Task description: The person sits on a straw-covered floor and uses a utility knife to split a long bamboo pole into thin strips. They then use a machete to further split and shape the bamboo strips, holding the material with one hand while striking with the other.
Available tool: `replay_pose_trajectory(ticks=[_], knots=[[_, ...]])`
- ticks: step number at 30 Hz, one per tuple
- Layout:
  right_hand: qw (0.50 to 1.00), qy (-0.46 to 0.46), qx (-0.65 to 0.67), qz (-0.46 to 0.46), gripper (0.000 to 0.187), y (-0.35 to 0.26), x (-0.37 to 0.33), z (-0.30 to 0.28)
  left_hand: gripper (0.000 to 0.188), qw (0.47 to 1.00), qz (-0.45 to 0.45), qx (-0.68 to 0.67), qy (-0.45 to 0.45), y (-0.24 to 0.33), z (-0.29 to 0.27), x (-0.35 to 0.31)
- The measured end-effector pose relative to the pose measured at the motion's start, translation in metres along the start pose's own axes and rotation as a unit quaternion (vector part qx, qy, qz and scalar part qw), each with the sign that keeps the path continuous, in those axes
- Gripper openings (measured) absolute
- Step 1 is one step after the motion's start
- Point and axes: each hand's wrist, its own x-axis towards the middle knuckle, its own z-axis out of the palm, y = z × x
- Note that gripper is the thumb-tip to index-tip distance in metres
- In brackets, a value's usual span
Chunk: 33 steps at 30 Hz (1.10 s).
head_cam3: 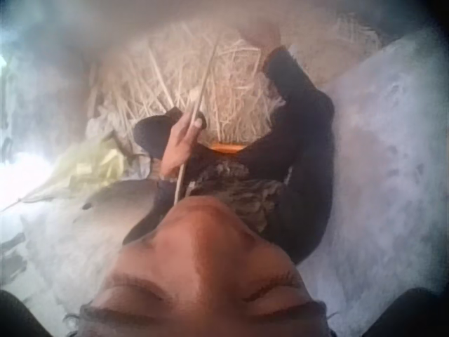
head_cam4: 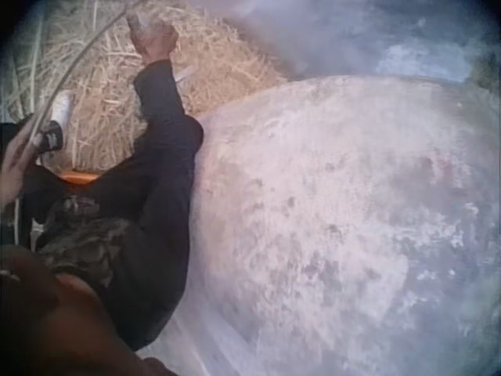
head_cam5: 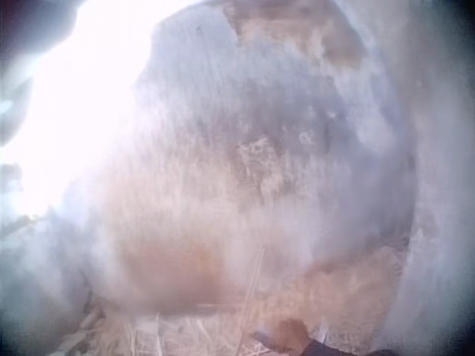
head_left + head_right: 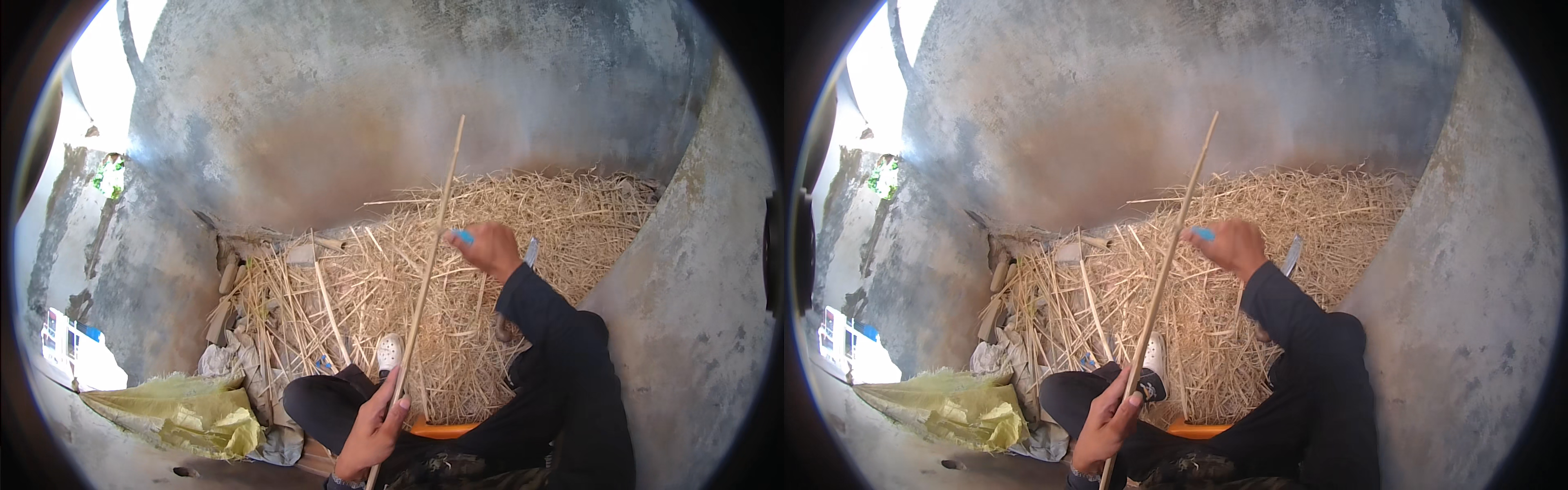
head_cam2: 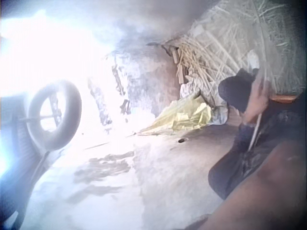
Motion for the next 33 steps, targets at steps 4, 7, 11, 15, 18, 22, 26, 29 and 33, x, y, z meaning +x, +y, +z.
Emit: replay_pose_trajectory(ticks=[4, 7, 11, 15, 18, 22, 26, 29, 33], knots=[[0.996, 0.036, 0.052, -0.064, 0.080, -0.024, -0.018, -0.005, 0.055, 1.000, -0.018, 0.006, -0.006, 0.005, -0.001, 0.000], [0.986, -0.004, 0.060, -0.155, 0.078, -0.050, -0.037, -0.013, 0.055, 0.998, 0.029, 0.054, 0.002, 0.006, 0.001, 0.002], [0.999, 0.010, 0.031, 0.031, 0.079, 0.010, 0.008, -0.016, 0.055, 0.994, 0.045, 0.097, -0.020, -0.005, 0.004, -0.005], [0.995, 0.019, 0.071, -0.069, 0.081, -0.025, -0.019, -0.015, 0.055, 0.990, 0.068, 0.126, -0.006, 0.003, 0.002, -0.001], [0.996, -0.004, 0.029, -0.080, 0.078, -0.022, -0.012, -0.017, 0.054, 0.986, 0.086, 0.141, -0.001, -0.006, 0.000, -0.007], [0.983, 0.077, -0.009, 0.164, 0.076, 0.078, 0.046, -0.039, 0.056, 0.995, 0.034, 0.081, -0.045, -0.007, 0.009, -0.024], [0.957, 0.165, -0.001, 0.240, 0.079, 0.162, 0.054, -0.061, 0.056, 0.995, 0.024, 0.026, -0.090, -0.017, 0.013, -0.025], [0.953, 0.210, 0.022, 0.218, 0.080, 0.134, 0.044, -0.062, 0.052, 0.972, -0.092, -0.194, -0.098, -0.005, 0.014, -0.014], [0.994, -0.074, 0.063, 0.050, 0.074, 0.004, 0.005, -0.047, 0.050, 0.941, -0.057, -0.319, -0.096, -0.009, -0.002, 0.014]])
